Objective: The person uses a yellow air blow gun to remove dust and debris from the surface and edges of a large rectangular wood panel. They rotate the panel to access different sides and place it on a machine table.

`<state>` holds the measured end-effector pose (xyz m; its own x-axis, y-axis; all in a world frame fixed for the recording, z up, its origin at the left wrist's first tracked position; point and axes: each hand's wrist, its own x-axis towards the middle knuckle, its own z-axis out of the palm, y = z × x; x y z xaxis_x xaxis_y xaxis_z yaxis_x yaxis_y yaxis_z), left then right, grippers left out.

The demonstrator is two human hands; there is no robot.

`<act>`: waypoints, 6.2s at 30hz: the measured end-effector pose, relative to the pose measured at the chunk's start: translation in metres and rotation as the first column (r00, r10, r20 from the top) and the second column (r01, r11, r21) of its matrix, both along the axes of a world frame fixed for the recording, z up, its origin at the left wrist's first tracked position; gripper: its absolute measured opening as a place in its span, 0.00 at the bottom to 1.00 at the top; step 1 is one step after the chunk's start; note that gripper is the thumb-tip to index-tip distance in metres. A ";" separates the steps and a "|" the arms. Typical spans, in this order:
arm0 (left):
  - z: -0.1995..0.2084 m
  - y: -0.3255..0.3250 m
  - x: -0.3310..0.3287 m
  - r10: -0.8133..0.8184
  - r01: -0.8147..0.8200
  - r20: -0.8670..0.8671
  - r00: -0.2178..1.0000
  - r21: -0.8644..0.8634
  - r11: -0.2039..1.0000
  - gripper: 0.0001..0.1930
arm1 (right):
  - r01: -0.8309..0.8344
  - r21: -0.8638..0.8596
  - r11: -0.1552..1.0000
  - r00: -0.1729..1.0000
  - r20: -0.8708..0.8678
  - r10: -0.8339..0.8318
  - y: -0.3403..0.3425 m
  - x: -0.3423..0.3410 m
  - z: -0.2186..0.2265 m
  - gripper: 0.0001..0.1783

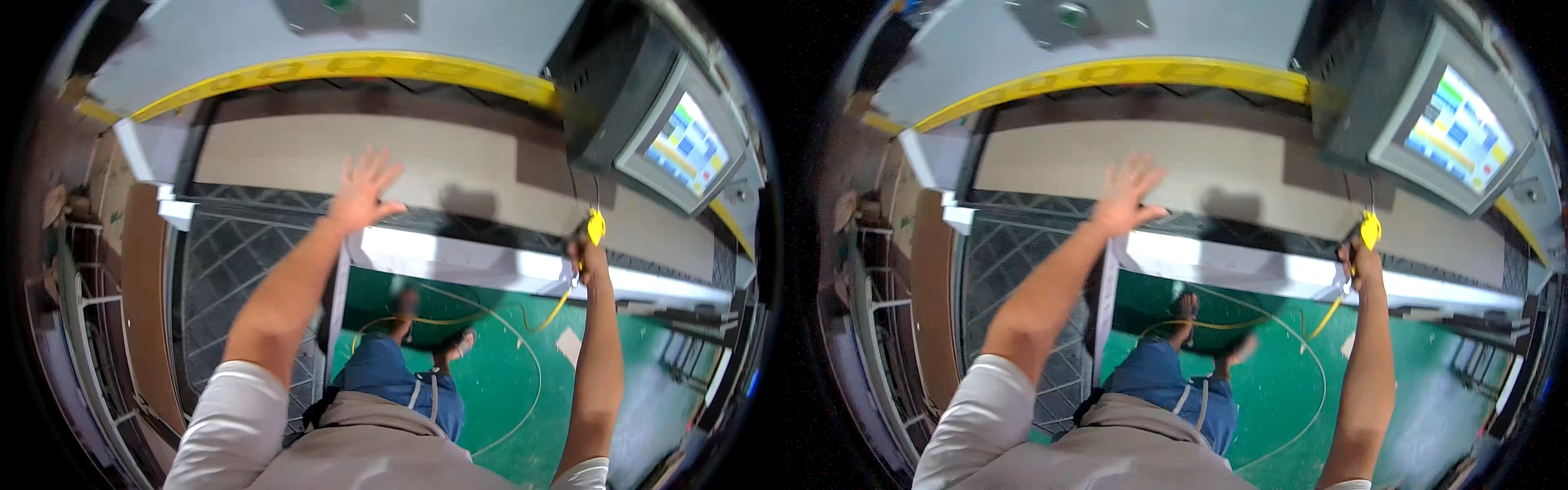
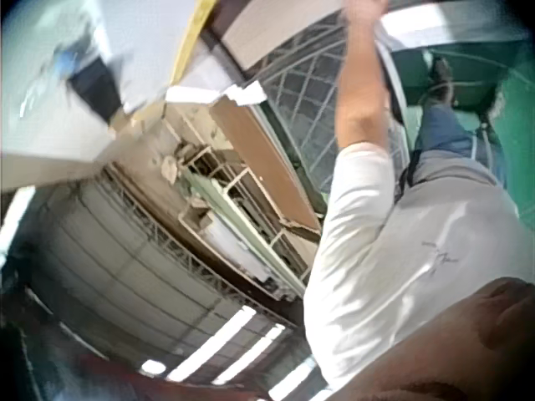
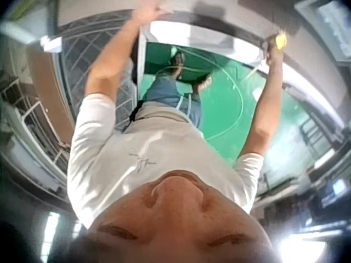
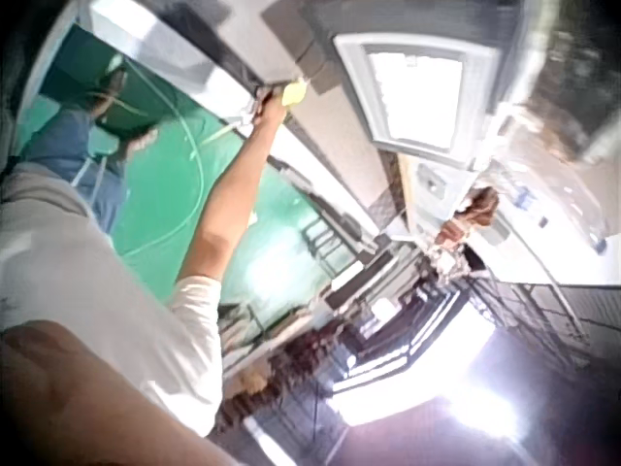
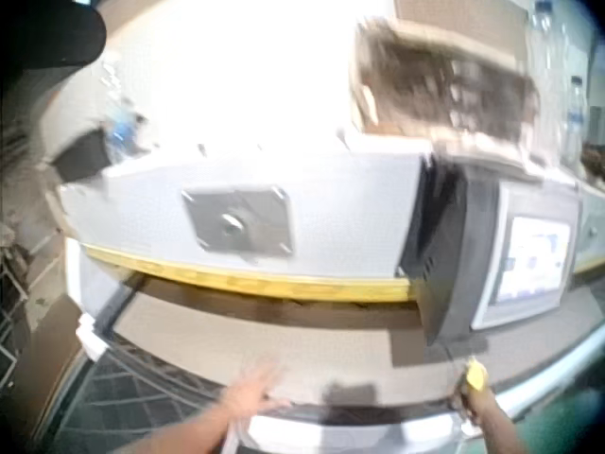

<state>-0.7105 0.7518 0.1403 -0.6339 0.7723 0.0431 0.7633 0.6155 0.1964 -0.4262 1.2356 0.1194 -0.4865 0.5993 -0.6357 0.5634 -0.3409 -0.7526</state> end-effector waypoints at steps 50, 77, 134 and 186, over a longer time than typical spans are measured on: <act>-0.028 0.070 -0.070 0.310 -0.187 -0.327 0.893 0.356 0.915 0.33 | 0.196 -0.246 0.949 0.899 -0.342 -0.274 0.014 -0.162 0.000 0.17; 0.331 0.023 -0.089 0.222 -0.215 0.032 0.974 0.416 0.883 0.20 | 0.218 -0.210 0.953 0.814 0.578 -0.059 -0.375 0.544 -0.181 0.17; -0.018 -0.177 0.301 0.282 -0.284 -0.040 0.959 -0.146 0.948 0.46 | 0.732 -0.144 0.666 0.512 -0.530 -0.676 -0.377 0.441 0.141 0.22; 0.019 -0.169 0.319 0.163 -0.236 -0.292 0.943 -0.236 0.943 0.26 | 0.182 -0.602 0.778 0.952 0.305 0.013 -0.411 0.457 -0.157 0.24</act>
